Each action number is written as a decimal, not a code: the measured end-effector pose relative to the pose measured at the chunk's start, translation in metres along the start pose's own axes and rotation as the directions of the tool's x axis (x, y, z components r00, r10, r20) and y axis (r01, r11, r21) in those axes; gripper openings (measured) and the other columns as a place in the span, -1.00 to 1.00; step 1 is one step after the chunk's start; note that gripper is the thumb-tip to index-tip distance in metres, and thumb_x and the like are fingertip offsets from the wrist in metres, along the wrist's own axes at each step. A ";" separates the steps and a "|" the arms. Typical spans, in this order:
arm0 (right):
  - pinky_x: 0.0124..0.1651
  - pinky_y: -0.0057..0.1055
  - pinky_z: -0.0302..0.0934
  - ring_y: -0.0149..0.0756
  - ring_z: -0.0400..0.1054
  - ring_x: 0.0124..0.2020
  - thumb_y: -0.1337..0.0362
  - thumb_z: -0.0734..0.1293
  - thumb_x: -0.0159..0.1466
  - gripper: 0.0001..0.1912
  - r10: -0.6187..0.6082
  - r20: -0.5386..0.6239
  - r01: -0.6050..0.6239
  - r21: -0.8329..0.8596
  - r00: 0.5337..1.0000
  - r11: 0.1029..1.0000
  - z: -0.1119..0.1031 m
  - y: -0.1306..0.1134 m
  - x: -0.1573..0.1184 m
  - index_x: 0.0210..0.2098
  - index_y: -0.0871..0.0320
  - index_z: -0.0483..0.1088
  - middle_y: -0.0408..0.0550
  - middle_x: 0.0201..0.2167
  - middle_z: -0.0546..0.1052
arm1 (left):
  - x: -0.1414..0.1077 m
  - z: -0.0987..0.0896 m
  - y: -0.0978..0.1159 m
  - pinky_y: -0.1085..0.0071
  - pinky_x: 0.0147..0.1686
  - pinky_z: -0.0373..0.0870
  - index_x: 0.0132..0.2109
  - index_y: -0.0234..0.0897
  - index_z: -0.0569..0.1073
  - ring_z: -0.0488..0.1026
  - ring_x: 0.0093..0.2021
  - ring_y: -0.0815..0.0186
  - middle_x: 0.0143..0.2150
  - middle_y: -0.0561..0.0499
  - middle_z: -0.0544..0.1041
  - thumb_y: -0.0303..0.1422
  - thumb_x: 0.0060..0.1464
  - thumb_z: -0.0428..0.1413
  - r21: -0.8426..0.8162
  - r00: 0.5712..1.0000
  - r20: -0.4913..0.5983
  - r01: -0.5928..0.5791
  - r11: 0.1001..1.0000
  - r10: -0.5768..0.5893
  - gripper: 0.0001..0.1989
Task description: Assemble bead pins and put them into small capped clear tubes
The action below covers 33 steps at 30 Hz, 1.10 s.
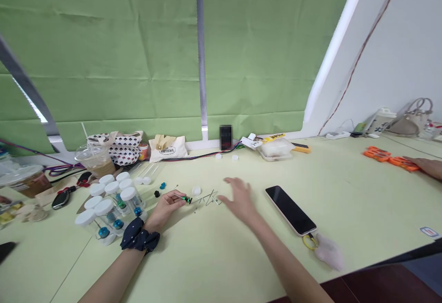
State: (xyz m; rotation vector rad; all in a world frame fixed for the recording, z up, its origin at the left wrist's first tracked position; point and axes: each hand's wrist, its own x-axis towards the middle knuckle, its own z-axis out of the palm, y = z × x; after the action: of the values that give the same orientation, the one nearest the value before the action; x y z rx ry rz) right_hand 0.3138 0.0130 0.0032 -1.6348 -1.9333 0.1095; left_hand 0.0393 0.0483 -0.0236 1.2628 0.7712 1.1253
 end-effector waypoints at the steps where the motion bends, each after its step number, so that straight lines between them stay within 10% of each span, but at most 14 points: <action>1: 0.12 0.04 -0.12 -0.11 0.23 0.01 0.04 0.26 0.15 -0.59 -0.087 0.048 0.081 0.108 0.995 0.991 0.013 -0.024 0.007 -0.03 0.01 0.23 0.01 -0.05 0.40 | 0.000 -0.001 0.000 0.44 -0.23 0.35 -0.32 -0.33 0.48 0.48 -0.31 0.35 -0.32 -0.03 0.57 -0.45 -0.18 0.28 -0.002 1.000 0.000 -0.005 1.000 0.005 -0.81; 7: 0.10 -0.10 -0.07 -0.29 0.32 -0.16 0.28 0.25 0.21 -0.90 -0.207 -0.029 0.201 0.405 0.978 0.892 0.064 -0.095 0.012 -0.25 0.06 0.30 -0.15 -0.28 0.49 | 0.002 -0.006 -0.001 0.43 -0.24 0.35 -0.33 -0.32 0.47 0.48 -0.31 0.34 -0.35 -0.02 0.57 -0.45 -0.16 0.27 -0.062 0.999 -0.023 -0.027 0.998 0.026 -0.82; 13: -0.10 -0.33 0.13 -0.28 0.33 -0.19 0.18 0.29 0.19 -0.85 -0.080 -0.094 0.118 0.535 0.992 0.837 0.071 -0.083 0.006 -0.28 0.10 0.33 -0.13 -0.30 0.49 | 0.002 -0.004 -0.001 0.42 -0.25 0.36 -0.35 -0.35 0.47 0.48 -0.34 0.33 -0.36 -0.04 0.56 -0.43 -0.19 0.28 -0.032 0.999 -0.037 0.004 0.999 -0.005 -0.81; 33: 0.00 -0.20 0.00 -0.20 0.17 -0.05 0.15 0.14 0.30 -0.80 -0.280 -0.172 0.318 0.270 0.945 0.909 0.063 -0.080 0.005 -0.21 0.10 0.28 -0.03 -0.20 0.42 | -0.002 0.004 0.006 0.42 -0.26 0.33 -0.38 -0.34 0.47 0.46 -0.37 0.35 -0.39 0.00 0.55 -0.42 -0.22 0.30 0.013 0.999 -0.038 -0.003 1.000 0.004 -0.80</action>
State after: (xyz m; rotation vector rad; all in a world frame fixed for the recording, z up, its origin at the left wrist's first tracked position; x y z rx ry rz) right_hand 0.2128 0.0176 -0.0119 -1.1110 -1.9369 0.1561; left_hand 0.0414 0.0450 -0.0173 1.2577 0.8061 1.1511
